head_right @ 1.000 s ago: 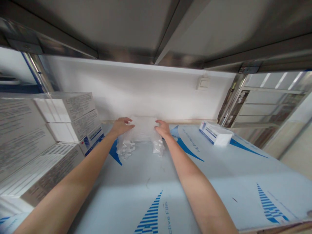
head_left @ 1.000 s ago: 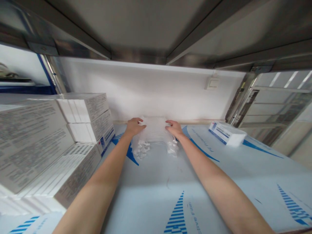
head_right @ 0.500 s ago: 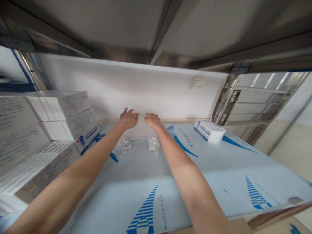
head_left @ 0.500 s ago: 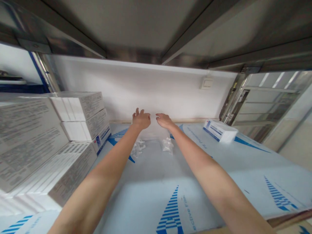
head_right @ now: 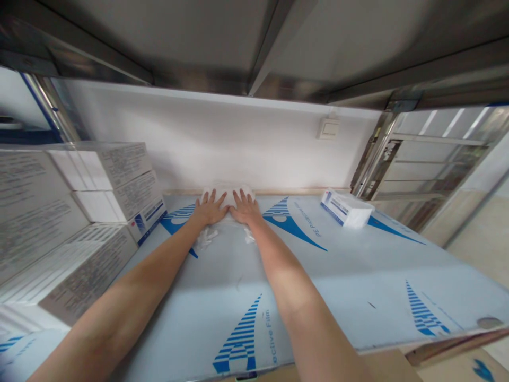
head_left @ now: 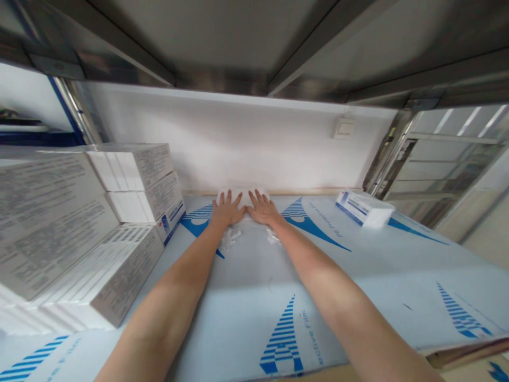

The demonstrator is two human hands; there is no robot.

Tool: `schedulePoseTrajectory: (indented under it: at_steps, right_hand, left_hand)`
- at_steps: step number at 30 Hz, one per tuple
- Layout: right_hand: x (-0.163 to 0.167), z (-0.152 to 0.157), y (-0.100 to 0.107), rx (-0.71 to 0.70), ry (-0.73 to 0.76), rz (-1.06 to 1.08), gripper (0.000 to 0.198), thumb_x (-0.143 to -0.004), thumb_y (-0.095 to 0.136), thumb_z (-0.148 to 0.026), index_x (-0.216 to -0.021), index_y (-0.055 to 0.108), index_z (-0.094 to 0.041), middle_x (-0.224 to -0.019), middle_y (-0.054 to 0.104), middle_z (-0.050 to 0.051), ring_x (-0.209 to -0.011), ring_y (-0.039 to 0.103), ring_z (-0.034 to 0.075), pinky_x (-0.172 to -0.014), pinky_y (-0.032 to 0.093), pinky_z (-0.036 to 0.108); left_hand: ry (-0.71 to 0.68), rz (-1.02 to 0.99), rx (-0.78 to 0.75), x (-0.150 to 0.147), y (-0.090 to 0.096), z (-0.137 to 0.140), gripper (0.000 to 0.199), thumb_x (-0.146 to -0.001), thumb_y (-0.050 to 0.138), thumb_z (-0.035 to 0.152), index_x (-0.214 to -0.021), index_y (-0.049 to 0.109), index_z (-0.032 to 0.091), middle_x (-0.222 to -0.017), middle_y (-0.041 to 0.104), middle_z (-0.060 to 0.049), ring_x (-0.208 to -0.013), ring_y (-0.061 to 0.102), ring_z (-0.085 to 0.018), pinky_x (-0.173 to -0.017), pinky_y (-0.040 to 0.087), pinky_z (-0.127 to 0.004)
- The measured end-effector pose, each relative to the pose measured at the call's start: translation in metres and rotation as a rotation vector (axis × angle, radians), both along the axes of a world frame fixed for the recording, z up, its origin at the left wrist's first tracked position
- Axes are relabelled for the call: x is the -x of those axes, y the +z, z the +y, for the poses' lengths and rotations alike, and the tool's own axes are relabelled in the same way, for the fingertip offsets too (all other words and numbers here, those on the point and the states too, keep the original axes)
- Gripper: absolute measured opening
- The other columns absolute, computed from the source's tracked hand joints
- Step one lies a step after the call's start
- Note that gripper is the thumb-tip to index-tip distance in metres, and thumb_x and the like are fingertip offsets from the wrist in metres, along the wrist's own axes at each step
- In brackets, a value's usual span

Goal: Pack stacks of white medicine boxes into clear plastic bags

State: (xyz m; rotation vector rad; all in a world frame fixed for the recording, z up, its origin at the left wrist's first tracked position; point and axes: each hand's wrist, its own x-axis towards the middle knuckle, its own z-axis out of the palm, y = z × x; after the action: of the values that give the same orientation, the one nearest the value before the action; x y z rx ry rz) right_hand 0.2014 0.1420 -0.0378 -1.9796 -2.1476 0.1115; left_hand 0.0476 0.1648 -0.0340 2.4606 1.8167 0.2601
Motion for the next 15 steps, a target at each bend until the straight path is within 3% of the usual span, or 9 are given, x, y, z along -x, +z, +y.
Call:
schedulePoseTrajectory:
  at_steps: [5,15]
  right_hand:
    - [-0.0002,0.0034,-0.002,0.004,-0.011,-0.004,0.073,-0.098,0.03,-0.054,-0.16,0.004,-0.026,-0.168,0.0,0.007,-0.151,0.018,0.035,-0.118,0.018,0.053]
    - [0.0,0.005,-0.0018,0.042,-0.022,-0.015,0.072,-0.097,0.029,-0.055,-0.16,0.006,-0.028,-0.168,0.007,0.004,-0.151,0.018,0.035,-0.118,0.016,0.054]
  left_hand:
    - [0.001,-0.011,0.022,0.0019,-0.0023,0.0043,0.073,-0.093,0.028,0.065,-0.158,0.011,0.037,-0.168,0.001,-0.004,-0.153,0.001,-0.036,-0.118,0.011,-0.065]
    - [0.003,-0.013,0.065,0.0033,-0.0029,0.0052,0.074,-0.092,0.026,0.069,-0.158,0.014,0.037,-0.168,0.004,-0.006,-0.153,0.004,-0.038,-0.115,0.011,-0.07]
